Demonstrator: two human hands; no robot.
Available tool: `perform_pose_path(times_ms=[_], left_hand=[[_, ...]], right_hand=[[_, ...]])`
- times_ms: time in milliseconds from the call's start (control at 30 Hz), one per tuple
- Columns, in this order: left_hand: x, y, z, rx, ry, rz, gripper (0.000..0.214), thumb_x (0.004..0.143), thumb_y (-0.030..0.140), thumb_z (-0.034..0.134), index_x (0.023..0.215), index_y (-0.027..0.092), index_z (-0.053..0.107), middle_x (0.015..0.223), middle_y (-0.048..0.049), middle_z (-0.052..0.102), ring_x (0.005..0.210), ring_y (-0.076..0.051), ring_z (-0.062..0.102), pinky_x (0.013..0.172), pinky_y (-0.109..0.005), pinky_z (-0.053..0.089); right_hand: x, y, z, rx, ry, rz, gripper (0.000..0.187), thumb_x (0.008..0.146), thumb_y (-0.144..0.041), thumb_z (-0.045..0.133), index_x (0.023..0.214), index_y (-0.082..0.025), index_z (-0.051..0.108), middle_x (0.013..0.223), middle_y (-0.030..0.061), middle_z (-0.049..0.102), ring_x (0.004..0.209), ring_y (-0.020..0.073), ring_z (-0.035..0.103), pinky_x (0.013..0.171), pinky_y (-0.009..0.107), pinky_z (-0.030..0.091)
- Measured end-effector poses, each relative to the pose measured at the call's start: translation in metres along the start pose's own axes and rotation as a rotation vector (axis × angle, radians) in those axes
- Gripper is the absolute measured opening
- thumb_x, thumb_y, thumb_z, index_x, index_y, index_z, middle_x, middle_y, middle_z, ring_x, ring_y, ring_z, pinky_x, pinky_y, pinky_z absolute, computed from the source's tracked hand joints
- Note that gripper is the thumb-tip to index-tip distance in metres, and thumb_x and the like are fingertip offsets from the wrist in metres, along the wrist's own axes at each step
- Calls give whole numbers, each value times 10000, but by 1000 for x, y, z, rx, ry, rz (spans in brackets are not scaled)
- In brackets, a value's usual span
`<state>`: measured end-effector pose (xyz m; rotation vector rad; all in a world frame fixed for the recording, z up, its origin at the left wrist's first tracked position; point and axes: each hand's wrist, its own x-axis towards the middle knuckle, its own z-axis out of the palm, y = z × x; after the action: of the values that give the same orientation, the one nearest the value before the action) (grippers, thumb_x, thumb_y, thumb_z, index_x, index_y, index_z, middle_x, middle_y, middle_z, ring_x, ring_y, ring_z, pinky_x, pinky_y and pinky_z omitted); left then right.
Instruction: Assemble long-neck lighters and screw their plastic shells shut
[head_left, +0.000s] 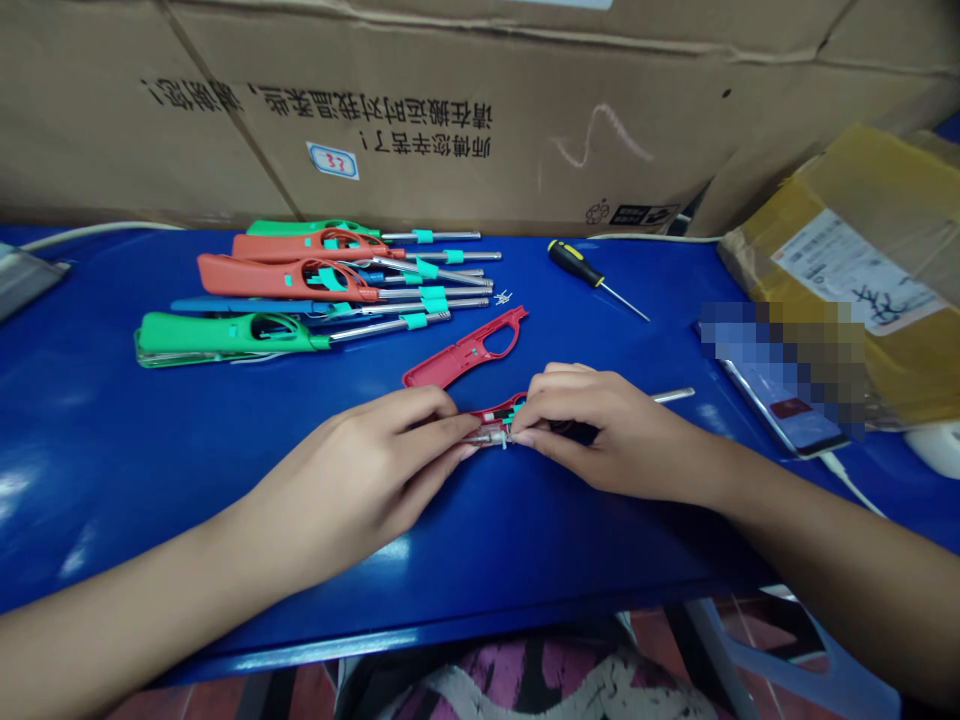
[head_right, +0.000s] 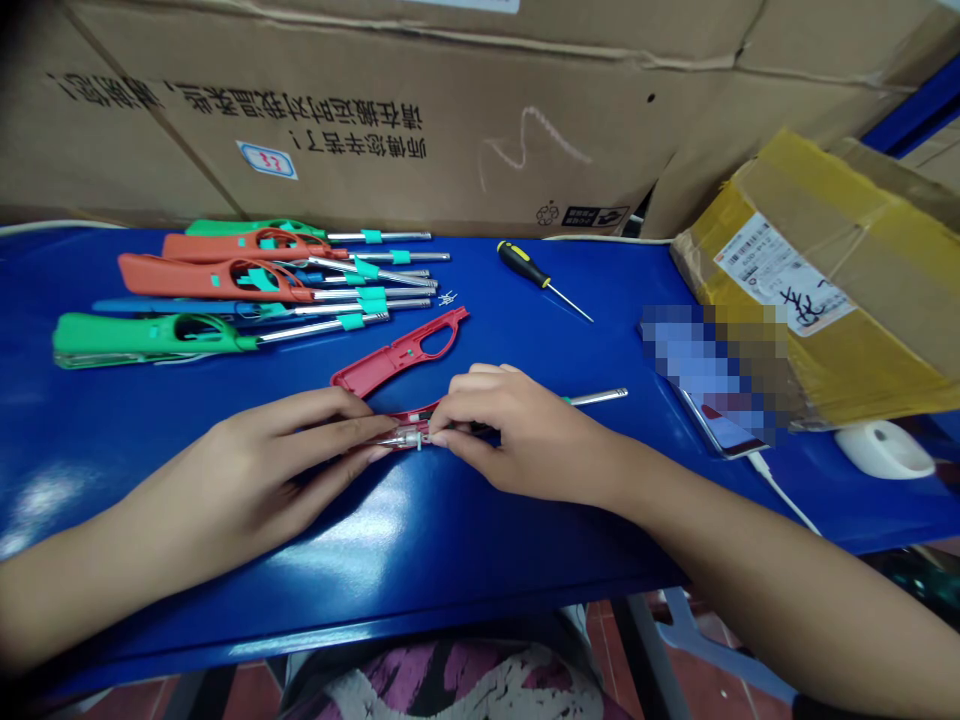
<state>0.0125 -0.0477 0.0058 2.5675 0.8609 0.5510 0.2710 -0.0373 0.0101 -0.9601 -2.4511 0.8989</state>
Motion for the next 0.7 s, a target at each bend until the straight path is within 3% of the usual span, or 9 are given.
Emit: perform_pose_path(times_ms=[700], left_hand=[[-1,-4,7,15,19,74,263,1009,195,572,1251,158,670,1070,-74,682,912,-172,673,806,-312,582]], right_hand=[[-2,5,1,-79,-25,-19,146,1020,-233,556,923,-197,659,891,-5,672,880,151,561,821,347,345]])
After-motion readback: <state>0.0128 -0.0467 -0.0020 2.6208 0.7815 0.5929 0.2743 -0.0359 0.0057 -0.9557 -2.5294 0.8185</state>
